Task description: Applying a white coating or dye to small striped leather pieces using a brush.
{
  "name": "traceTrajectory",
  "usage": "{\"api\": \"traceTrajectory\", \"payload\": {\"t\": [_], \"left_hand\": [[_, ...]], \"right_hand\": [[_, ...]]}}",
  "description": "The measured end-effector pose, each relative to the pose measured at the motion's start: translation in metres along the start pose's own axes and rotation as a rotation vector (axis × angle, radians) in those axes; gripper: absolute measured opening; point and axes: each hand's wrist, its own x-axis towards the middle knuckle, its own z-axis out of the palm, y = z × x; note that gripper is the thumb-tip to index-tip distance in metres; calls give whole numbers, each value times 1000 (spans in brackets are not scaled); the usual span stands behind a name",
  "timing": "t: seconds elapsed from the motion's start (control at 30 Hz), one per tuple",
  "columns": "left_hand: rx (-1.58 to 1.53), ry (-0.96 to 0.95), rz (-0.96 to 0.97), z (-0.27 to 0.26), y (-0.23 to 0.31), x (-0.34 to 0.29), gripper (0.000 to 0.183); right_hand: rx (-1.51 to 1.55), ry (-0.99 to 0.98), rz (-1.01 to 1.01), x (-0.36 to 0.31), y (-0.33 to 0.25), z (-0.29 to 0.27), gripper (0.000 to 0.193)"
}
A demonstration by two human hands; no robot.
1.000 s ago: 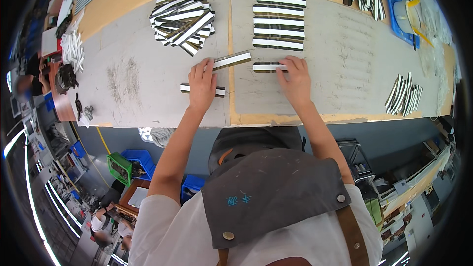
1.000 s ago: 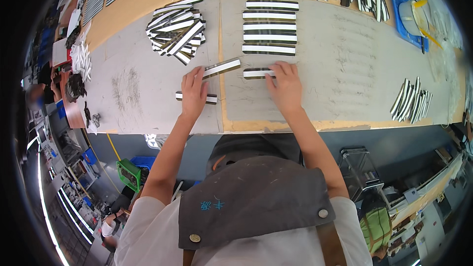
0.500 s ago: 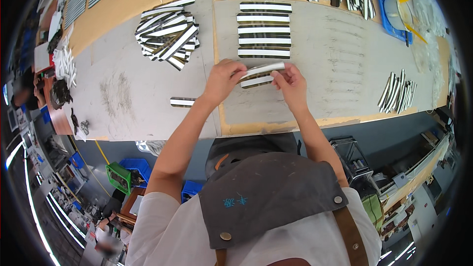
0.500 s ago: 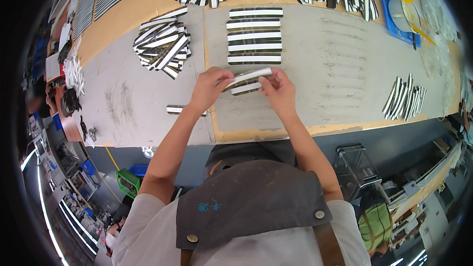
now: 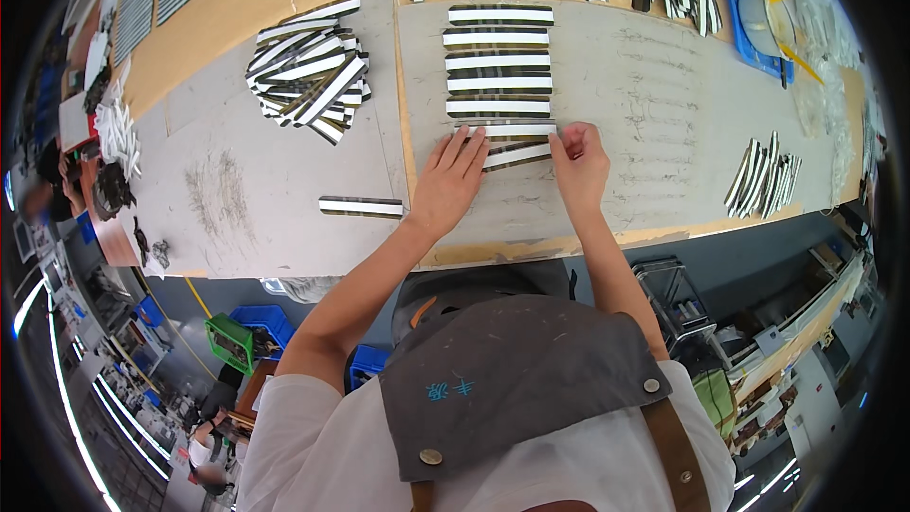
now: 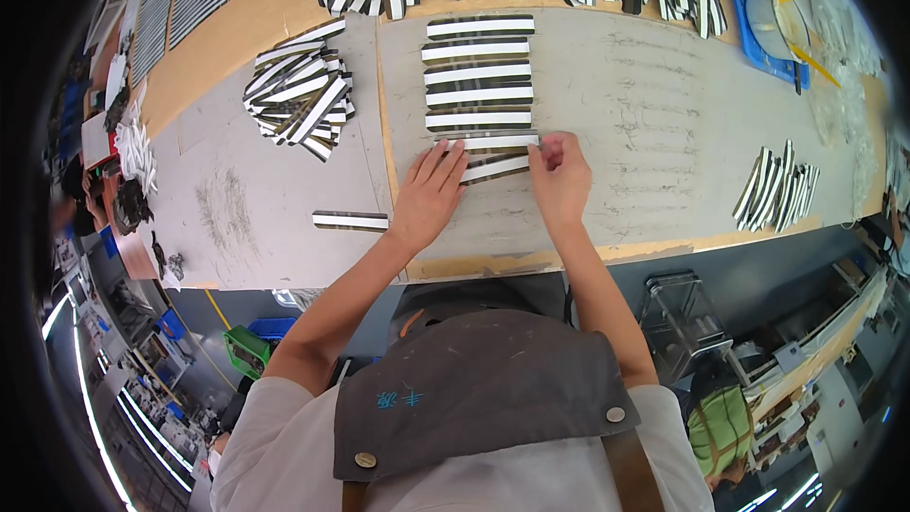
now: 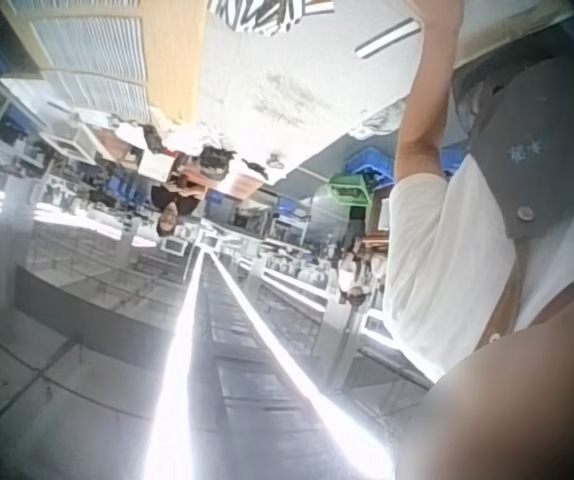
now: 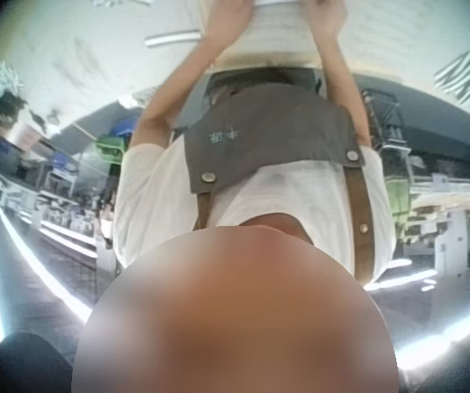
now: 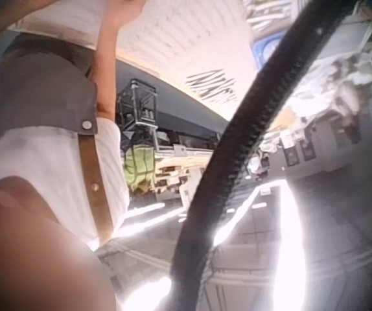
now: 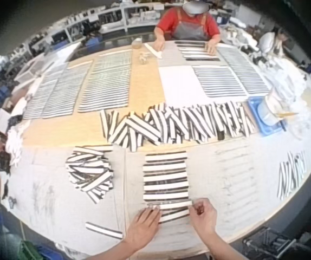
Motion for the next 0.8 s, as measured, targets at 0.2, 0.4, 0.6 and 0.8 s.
{"api": "traceTrajectory", "payload": {"t": [0.2,0.4,0.6,0.8], "left_hand": [[37,-26,2,-2,-1,3,45],[55,-3,10,-2,-2,4,43],[69,-1,16,-1,-2,3,43],[-33,32,-31,-4,-2,6,40]], "right_hand": [[-323,-85,-802,-16,22,4,25],[-335,-1,-793,-20,21,10,25],[-281,21,-774,-20,24,17,23],[-337,-46,-863,-8,3,18,33]]}}
